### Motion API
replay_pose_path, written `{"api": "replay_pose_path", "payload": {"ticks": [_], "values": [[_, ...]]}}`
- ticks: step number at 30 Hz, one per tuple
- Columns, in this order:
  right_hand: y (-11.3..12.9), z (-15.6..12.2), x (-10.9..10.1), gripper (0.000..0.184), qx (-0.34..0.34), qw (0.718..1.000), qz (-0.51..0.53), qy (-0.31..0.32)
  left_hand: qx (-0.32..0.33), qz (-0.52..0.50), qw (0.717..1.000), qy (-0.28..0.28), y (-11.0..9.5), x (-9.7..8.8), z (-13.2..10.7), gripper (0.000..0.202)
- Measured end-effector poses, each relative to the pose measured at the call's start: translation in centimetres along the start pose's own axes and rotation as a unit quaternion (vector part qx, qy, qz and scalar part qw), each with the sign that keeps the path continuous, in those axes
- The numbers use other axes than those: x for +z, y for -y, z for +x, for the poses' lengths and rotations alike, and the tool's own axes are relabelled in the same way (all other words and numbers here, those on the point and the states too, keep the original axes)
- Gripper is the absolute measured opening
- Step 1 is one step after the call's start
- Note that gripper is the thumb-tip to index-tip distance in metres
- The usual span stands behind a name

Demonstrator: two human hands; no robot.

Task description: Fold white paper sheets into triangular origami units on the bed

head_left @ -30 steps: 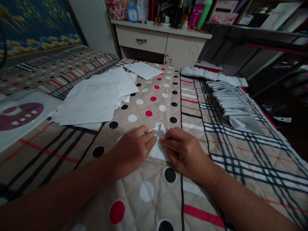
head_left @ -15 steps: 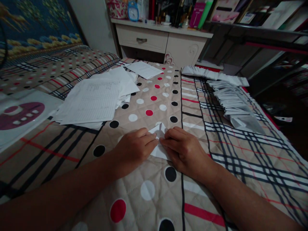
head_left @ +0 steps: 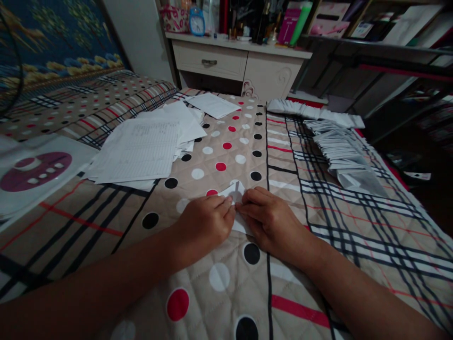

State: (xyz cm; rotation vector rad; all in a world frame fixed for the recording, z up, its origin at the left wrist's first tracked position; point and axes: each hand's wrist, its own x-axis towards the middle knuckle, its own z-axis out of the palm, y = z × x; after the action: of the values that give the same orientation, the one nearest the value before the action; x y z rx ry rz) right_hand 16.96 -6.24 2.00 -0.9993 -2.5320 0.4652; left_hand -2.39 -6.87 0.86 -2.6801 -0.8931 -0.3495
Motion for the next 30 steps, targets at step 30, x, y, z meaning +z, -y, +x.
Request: {"api": "replay_pose_path", "payload": {"ticks": [30], "values": [[-1.1,0.8,1.0,0.028,0.190,0.976,0.007,-0.109,-0.032,-0.008,0.999,0.023,-1.8,-0.5,-0.3,0.029]]}}
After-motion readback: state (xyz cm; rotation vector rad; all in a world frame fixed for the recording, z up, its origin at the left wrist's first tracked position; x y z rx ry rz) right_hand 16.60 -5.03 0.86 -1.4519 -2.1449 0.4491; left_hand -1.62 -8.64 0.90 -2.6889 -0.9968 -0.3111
